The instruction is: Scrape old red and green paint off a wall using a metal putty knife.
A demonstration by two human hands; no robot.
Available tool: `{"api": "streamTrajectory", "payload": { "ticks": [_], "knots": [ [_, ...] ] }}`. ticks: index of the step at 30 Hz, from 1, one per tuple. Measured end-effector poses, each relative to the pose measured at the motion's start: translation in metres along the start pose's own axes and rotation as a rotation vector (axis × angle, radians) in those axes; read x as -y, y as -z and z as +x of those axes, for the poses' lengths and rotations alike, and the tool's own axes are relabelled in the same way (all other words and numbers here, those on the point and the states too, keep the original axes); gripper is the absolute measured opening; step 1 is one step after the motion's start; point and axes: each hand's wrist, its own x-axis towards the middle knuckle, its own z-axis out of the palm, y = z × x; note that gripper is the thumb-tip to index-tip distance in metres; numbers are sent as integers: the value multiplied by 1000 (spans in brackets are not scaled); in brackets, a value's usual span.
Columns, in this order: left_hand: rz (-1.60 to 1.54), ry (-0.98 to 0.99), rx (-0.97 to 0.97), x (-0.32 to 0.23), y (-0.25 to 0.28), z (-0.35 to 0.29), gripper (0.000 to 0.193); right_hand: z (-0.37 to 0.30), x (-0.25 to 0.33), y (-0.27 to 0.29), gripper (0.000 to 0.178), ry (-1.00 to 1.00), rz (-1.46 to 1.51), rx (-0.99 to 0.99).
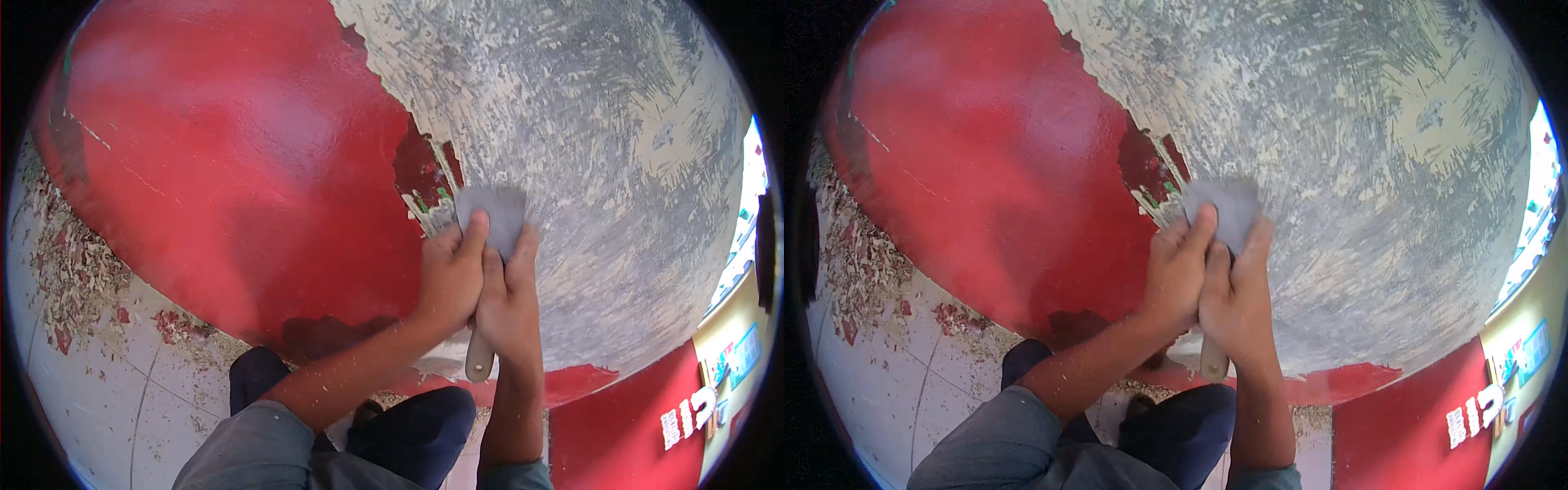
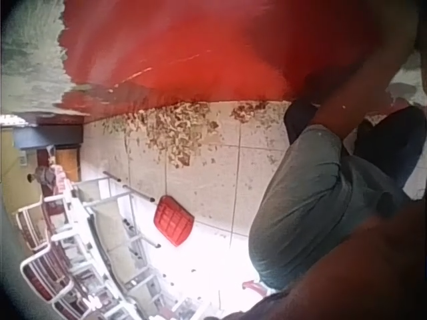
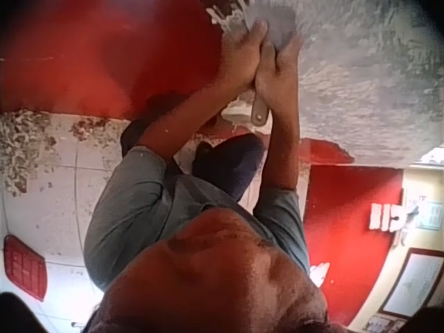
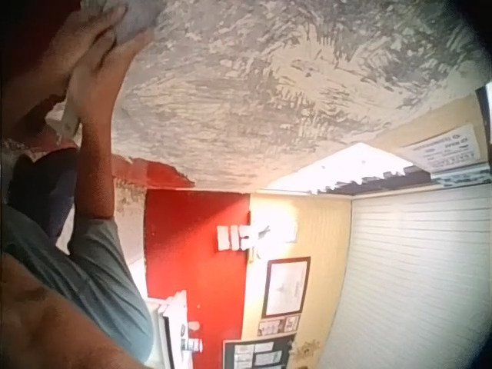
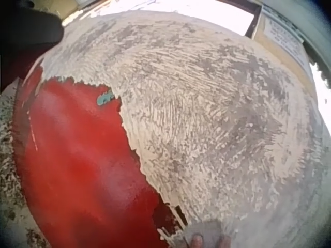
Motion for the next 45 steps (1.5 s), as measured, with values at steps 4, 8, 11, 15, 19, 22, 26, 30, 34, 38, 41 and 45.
{"api": "streamTrajectory", "payload": {
  "ticks": [4,8,11,15,19,22,26,30,34,38,41,45],
  "knots": [
    [-36,-109,-23,21,0,-1,44,-9,-10,-2,38,37,57,-33],
    [34,-71,-7,24,-3,-3,42,-9,4,5,36,-221,150,1],
    [-83,5,1,18,-4,-5,41,-13,-8,3,37,-273,200,25],
    [-65,41,31,13,-5,-2,34,-5,-13,7,41,-129,164,31],
    [-89,10,3,28,-2,-3,34,-7,-17,4,42,-75,52,-1],
    [95,-15,-7,12,-2,-1,34,-6,-8,4,42,-30,65,-6],
    [-118,-71,2,14,-9,2,42,-11,-11,6,37,-206,139,55],
    [-71,-74,-20,19,-5,9,43,-2,-15,3,33,-56,248,26],
    [-76,-109,-59,6,-10,1,44,0,0,3,37,-186,214,61],
    [-1,-135,-24,23,1,14,43,10,-6,-5,39,-59,158,17],
    [-138,-60,29,-1,-4,11,42,6,-17,-4,47,34,5,-21],
    [-164,-8,-22,3,-9,9,41,7,-32,-4,55,228,-54,-91]
  ]
}}
